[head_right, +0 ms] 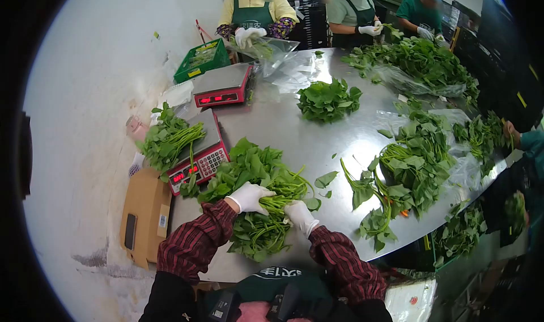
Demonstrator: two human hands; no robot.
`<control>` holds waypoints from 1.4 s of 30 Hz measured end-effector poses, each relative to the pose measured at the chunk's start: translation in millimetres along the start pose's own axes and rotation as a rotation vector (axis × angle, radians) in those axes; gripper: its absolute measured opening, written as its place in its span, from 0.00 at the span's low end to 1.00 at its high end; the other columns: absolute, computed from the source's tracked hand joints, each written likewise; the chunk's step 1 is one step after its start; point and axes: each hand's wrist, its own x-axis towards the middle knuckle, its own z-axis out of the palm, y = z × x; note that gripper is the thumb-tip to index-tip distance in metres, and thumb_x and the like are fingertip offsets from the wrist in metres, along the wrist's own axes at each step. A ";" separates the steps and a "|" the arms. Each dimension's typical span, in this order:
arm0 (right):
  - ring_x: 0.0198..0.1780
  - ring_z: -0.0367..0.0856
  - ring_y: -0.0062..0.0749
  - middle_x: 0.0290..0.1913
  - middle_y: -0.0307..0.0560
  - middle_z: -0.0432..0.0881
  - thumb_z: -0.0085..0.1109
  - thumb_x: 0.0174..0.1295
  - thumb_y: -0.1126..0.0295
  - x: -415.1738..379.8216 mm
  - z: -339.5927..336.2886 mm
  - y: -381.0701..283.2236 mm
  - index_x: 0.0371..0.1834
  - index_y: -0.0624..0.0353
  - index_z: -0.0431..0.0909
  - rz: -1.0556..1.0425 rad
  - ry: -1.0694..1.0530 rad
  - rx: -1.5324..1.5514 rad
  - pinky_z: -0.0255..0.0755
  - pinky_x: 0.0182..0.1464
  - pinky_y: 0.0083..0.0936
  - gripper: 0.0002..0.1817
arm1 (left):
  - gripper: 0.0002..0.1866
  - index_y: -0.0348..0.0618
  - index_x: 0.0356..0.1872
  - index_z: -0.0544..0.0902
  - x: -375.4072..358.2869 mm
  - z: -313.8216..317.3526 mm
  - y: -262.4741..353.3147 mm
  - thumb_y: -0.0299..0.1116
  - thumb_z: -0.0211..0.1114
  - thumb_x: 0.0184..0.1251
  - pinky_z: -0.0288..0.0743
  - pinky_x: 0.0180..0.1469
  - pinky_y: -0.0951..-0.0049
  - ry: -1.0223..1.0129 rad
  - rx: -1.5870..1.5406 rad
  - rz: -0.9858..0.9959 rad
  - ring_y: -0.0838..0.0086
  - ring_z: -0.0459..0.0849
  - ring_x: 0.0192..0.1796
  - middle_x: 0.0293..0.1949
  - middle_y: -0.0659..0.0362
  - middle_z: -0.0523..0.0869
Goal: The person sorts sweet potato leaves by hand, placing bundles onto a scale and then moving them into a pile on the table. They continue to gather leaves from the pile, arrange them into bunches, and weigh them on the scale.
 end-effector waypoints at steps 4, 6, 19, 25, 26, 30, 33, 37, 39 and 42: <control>0.17 0.74 0.23 0.24 0.44 0.81 0.52 0.63 0.72 -2.1 -2.0 -6.0 0.36 0.68 0.79 -0.021 -0.124 0.231 0.66 0.19 0.20 0.09 | 0.29 0.50 0.54 0.80 10.5 18.9 -2.8 0.47 0.69 0.47 0.75 0.48 0.63 0.207 0.055 -0.147 0.60 0.83 0.43 0.42 0.55 0.84; 0.15 0.71 0.22 0.23 0.42 0.79 0.52 0.63 0.72 -2.5 2.2 -7.0 0.36 0.67 0.80 -0.038 -0.026 0.206 0.65 0.17 0.20 0.10 | 0.24 0.49 0.49 0.82 19.9 27.0 -5.9 0.41 0.66 0.47 0.75 0.46 0.62 0.118 0.090 -0.166 0.60 0.83 0.42 0.40 0.54 0.84; 0.14 0.69 0.18 0.20 0.38 0.77 0.55 0.61 0.65 -30.7 -13.4 -21.1 0.35 0.62 0.83 -0.002 0.219 0.130 0.61 0.17 0.17 0.11 | 0.21 0.35 0.44 0.80 -29.6 -1.1 -30.1 0.33 0.73 0.47 0.74 0.51 0.71 0.570 -0.632 -0.199 0.65 0.84 0.46 0.41 0.49 0.85; 0.22 0.75 0.17 0.37 0.46 0.83 0.59 0.61 0.65 -30.0 41.8 -69.4 0.56 0.67 0.73 -0.138 0.042 0.046 0.71 0.26 0.17 0.23 | 0.13 0.34 0.44 0.80 -57.3 -28.4 -48.2 0.23 0.67 0.57 0.72 0.54 0.74 0.693 -1.092 -0.075 0.78 0.81 0.46 0.43 0.60 0.85; 0.23 0.76 0.19 0.37 0.47 0.83 0.59 0.61 0.65 -20.1 51.2 -69.7 0.57 0.67 0.71 -0.259 0.082 -0.001 0.72 0.28 0.20 0.24 | 0.14 0.34 0.46 0.80 -59.4 -29.5 -47.0 0.22 0.67 0.57 0.72 0.54 0.74 0.695 -1.102 -0.060 0.78 0.81 0.46 0.44 0.59 0.85; 0.27 0.80 0.34 0.31 0.55 0.81 0.60 0.60 0.65 13.4 74.6 -81.2 0.51 0.67 0.72 -0.375 0.117 -0.199 0.73 0.32 0.28 0.20 | 0.24 0.33 0.55 0.75 -59.6 -17.9 -49.5 0.22 0.69 0.55 0.71 0.56 0.74 0.524 -1.266 -0.029 0.78 0.78 0.51 0.51 0.59 0.81; 0.30 0.81 0.49 0.25 0.59 0.79 0.59 0.59 0.66 31.7 84.9 -79.3 0.40 0.65 0.72 -0.787 0.282 -0.510 0.73 0.31 0.36 0.13 | 0.31 0.37 0.58 0.73 -50.7 0.0 -46.6 0.22 0.72 0.50 0.71 0.54 0.75 0.482 -1.061 -0.026 0.80 0.79 0.48 0.51 0.62 0.82; 0.25 0.80 0.50 0.20 0.55 0.78 0.62 0.58 0.58 23.6 69.4 -104.8 0.26 0.59 0.73 -0.879 0.430 -0.915 0.72 0.27 0.40 0.16 | 0.18 0.37 0.45 0.80 -58.7 -12.1 -38.6 0.22 0.70 0.50 0.73 0.50 0.76 0.660 -1.041 -0.130 0.79 0.80 0.43 0.41 0.61 0.85; 0.24 0.80 0.48 0.19 0.54 0.76 0.60 0.60 0.57 15.1 57.8 -113.0 0.23 0.59 0.72 -0.800 0.643 -0.592 0.70 0.26 0.40 0.17 | 0.11 0.38 0.37 0.83 -65.4 -20.6 -47.9 0.21 0.68 0.50 0.73 0.49 0.76 0.809 -1.205 -0.094 0.77 0.80 0.41 0.37 0.60 0.85; 0.27 0.80 0.51 0.22 0.55 0.79 0.59 0.62 0.59 13.2 43.5 -111.3 0.30 0.60 0.75 -0.619 0.682 -0.515 0.72 0.28 0.39 0.14 | 0.10 0.40 0.36 0.80 -90.0 -30.9 -77.9 0.19 0.65 0.50 0.72 0.50 0.72 0.955 -1.406 -0.085 0.74 0.81 0.43 0.37 0.58 0.85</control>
